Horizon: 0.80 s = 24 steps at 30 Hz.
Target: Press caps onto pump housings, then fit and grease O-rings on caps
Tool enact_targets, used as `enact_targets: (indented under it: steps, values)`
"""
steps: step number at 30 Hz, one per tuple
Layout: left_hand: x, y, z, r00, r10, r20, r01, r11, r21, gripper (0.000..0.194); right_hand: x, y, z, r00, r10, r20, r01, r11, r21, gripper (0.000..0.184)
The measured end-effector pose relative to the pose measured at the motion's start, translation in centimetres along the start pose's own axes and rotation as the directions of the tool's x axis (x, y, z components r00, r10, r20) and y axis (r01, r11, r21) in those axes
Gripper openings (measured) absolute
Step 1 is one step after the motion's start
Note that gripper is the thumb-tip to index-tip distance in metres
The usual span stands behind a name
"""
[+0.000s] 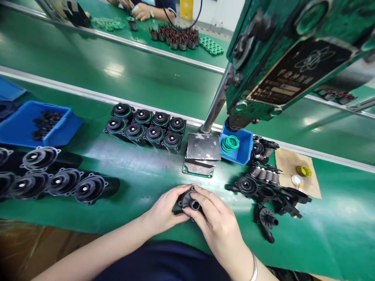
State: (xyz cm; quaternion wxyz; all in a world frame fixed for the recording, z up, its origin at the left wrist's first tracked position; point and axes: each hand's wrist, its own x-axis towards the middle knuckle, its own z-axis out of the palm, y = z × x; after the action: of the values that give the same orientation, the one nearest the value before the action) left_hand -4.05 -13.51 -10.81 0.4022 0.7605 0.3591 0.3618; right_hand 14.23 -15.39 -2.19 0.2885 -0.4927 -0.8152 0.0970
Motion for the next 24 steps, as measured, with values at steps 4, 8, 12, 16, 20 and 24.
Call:
enact_targets:
  steps: [4, 8, 12, 16, 20, 24]
  values:
    - [-0.1, -0.2, 0.1, 1.000, -0.003, 0.006, 0.003, 1.000, 0.000, 0.073, 0.0, 0.0, 0.1, 1.000, -0.003, -0.001, 0.003, 1.000, 0.004, 0.028]
    - [-0.2, -0.1, 0.0, 1.000, -0.001, -0.001, 0.001, 1.000, 0.000, 0.073, 0.0, 0.1, 0.0, 1.000, -0.004, 0.002, 0.004, 1.000, 0.017, 0.028]
    - [0.1, 0.0, -0.3, 0.996, 0.085, -0.017, -0.085, 0.996, -0.003, 0.073, -0.3, 0.4, 0.3, 1.000, 0.017, 0.001, -0.017, 0.998, 0.056, 0.029]
    - [0.1, -0.3, 0.0, 0.976, 0.214, -0.037, -0.212, 0.976, 0.046, 0.063, -1.2, 0.4, 1.5, 0.987, 0.161, -0.003, -0.157, 0.970, 0.186, 0.032]
    - [0.3, 0.6, -0.3, 0.984, 0.170, -0.059, -0.164, 0.982, 0.096, 0.056, -0.5, 0.5, 0.3, 0.978, 0.182, 0.098, -0.198, 0.960, 0.197, 0.040]
    - [3.4, 4.3, -3.2, 0.965, 0.212, -0.153, -0.199, 0.975, 0.097, 0.056, 3.4, 0.5, -8.7, 1.000, 0.009, -0.027, -0.010, 1.000, -0.017, 0.043]
